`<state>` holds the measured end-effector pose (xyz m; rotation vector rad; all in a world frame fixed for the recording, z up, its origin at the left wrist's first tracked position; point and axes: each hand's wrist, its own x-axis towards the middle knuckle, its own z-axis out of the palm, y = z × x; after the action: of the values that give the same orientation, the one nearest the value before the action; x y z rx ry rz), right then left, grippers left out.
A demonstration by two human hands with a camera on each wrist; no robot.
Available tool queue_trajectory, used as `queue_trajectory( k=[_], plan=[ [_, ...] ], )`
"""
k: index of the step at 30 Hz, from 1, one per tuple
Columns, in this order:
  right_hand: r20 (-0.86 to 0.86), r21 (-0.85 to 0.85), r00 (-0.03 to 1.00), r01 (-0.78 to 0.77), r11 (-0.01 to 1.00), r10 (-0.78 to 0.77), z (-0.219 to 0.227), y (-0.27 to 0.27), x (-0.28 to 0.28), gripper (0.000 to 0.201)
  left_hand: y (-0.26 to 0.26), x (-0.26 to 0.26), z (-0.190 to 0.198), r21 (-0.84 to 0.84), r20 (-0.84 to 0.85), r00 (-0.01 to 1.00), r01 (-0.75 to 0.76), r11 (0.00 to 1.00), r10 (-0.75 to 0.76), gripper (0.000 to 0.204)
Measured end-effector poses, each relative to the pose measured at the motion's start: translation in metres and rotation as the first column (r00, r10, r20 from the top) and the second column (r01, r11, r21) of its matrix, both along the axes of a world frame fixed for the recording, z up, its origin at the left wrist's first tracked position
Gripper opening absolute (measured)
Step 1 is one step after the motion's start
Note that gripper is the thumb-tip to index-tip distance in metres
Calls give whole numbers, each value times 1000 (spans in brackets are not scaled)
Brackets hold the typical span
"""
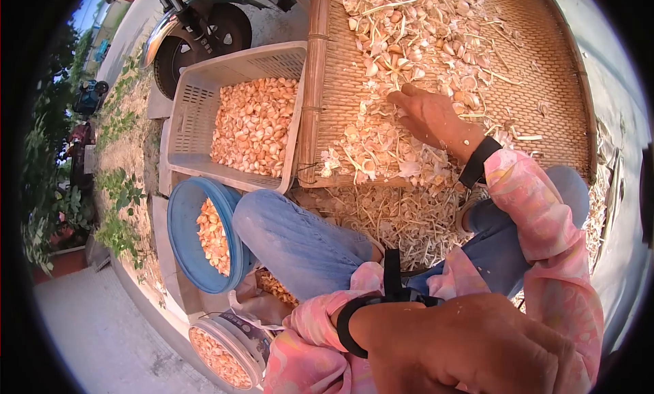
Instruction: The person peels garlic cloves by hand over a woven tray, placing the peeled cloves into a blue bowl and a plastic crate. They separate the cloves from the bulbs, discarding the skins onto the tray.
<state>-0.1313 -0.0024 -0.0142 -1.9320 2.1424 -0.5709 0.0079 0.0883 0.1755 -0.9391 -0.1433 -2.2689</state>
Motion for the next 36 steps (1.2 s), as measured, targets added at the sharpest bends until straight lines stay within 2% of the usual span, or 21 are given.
queue_trajectory(
  k=[3, 5, 8, 9, 11, 12, 14, 15, 16, 18, 19, 20, 23, 26, 27, 29, 30, 32, 34, 35, 36],
  plan=[
    [-45, 87, 998, -47, 995, 51, 2, 0, 1, 21, 2, -2, 7, 42, -88, 996, -18, 999, 22, 16],
    [-21, 62, 995, -94, 994, 96, -5, 2, 3, 21, 5, 8, 8, 62, -26, 998, -53, 997, 54, 15],
    [34, 34, 994, -105, 994, 104, -8, 6, 2, 18, 1, 13, 1, -64, 109, 986, -121, 991, 127, 14],
    [91, 36, 993, -81, 996, 77, -7, 9, 5, 18, -3, 9, 3, -48, 95, 988, -120, 992, 124, 15],
    [185, -6, 980, -68, 998, 68, 2, 15, 1, 18, -18, 10, 4, -115, 265, 961, -48, 992, 77, 17],
    [164, -2, 985, -62, 998, 61, 3, 16, -1, 18, -34, 26, 2, -171, 461, 886, 27, 985, 56, 19],
    [131, 27, 990, -52, 998, 48, 4, 23, -2, 18, -60, 39, -19, -144, 720, 692, 71, 987, 56, 20],
    [185, 39, 982, -57, 998, 49, 10, 26, -2, 17, -74, 35, -38, -83, 797, 602, 30, 996, 48, 19],
    [200, -15, 979, -45, 999, 47, 16, 30, -2, 16, -83, 34, -54, -113, 861, 491, -63, 992, 130, 20],
    [236, -134, 970, -21, 991, 52, 24, 32, 0, 14, -96, 36, -78, -193, 909, 338, -177, 965, 244, 23],
    [245, -211, 966, -31, 977, 83, 26, 31, -1, 12, -100, 38, -85, -228, 908, 309, -203, 952, 283, 25],
    [376, -213, 923, 0, 977, 82, 31, 33, 1, 11, -100, 39, -88, -221, 914, 296, -213, 952, 278, 25],
    [680, -225, 724, 54, 973, 117, 70, 48, 9, 12, -100, 41, -96, -237, 921, 261, -216, 947, 290, 23],
    [707, -267, 685, 28, 963, 176, 78, 57, 9, 12, -101, 41, -102, -316, 910, 211, -209, 926, 358, 21],
    [655, -329, 728, 31, 944, 204, 72, 55, 6, 12, -103, 42, -103, -348, 903, 189, -206, 914, 387, 21],
    [642, -158, 767, 149, 976, -13, 60, 54, -7, 13, -129, 54, -102, -721, 676, -102, -301, 625, 730, 18],
    [621, -74, 774, 214, 974, -123, 55, 54, -15, 13, -155, 68, -102, -896, 442, -363, -214, 389, 820, 17],
    [460, -118, 875, 227, 967, -149, 41, 55, -30, 8, -211, 104, -103, -979, 17, -658, 143, 147, 753, 18],
    [238, -167, 958, 204, 965, -161, 27, 56, -38, 9, -244, 131, -105, -894, -189, -718, 408, 185, 670, 21],
    [179, -115, 971, 182, 976, -160, 24, 56, -38, 13, -251, 136, -106, -856, -252, -718, 479, 197, 649, 22],
    [144, -95, 980, 155, 983, -140, 21, 54, -35, 15, -252, 134, -112, -859, -242, -666, 486, 163, 706, 22]
  ],
)
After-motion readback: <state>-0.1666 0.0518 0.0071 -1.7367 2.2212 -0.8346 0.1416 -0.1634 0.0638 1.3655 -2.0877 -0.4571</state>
